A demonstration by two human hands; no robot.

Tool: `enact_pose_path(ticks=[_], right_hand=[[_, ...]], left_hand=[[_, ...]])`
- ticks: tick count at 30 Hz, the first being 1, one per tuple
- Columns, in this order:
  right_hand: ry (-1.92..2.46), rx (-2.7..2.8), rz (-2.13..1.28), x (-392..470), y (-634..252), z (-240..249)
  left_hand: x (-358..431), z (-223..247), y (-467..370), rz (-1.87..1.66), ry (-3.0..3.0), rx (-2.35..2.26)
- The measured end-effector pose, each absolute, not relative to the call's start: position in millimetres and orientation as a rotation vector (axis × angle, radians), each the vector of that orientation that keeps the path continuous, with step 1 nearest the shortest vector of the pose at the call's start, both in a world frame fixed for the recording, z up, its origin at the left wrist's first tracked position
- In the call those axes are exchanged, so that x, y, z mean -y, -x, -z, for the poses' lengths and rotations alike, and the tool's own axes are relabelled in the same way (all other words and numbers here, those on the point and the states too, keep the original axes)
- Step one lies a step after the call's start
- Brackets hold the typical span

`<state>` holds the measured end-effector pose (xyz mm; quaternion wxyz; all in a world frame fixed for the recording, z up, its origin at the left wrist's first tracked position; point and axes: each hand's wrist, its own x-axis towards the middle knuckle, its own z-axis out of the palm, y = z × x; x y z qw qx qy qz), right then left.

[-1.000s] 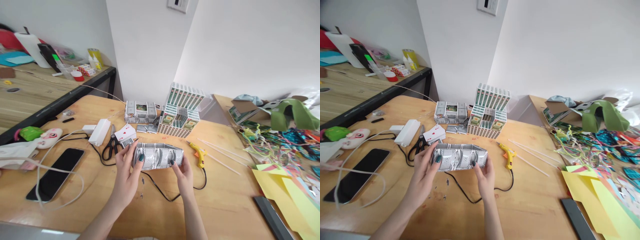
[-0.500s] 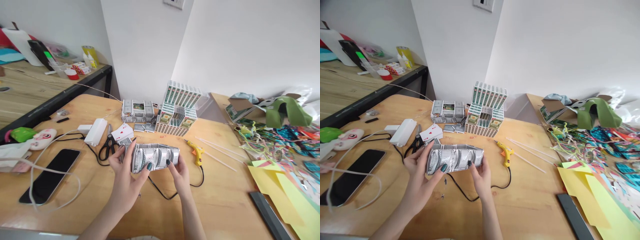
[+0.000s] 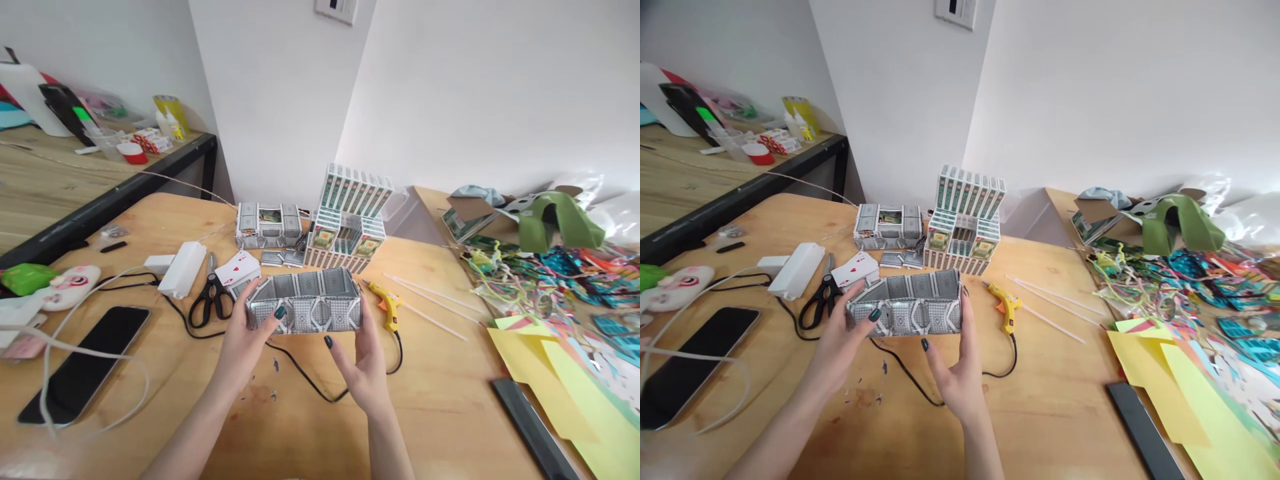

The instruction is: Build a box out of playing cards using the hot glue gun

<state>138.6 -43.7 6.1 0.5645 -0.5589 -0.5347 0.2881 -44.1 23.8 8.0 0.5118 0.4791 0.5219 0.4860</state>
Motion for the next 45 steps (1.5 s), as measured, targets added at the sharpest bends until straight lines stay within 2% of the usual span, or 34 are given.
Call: enact_pose_path(ticks=[7, 13, 20, 28, 33, 39, 45], right_hand=[[1.178, 1.419, -0.571, 65, -128, -39], [1.262, 1.346, -0.438, 46, -147, -38], [1.373, 1.595, -0.556, 28, -184, -25], [1.307, 1.742, -0.264, 25, -183, -22], [1.305, 1.576, -0.228, 27, -181, 1], [1.204, 1.513, -0.309, 29, -178, 16], [1.205, 1.56, -0.248, 33, -177, 15]], left_hand=[[-46, -11, 33, -1.135, -0.604, -1.136], [-56, -14, 27, -1.08, -0.396, -1.082], [-62, 1, 30, -1.069, -0.524, -1.1], [-77, -1, 41, -1.009, -0.63, -1.006], [-71, 2, 48, -1.252, -0.904, -0.906], [-60, 13, 46, -1.412, -1.362, -1.12], [-59, 10, 41, -1.506, -1.527, -1.288]])
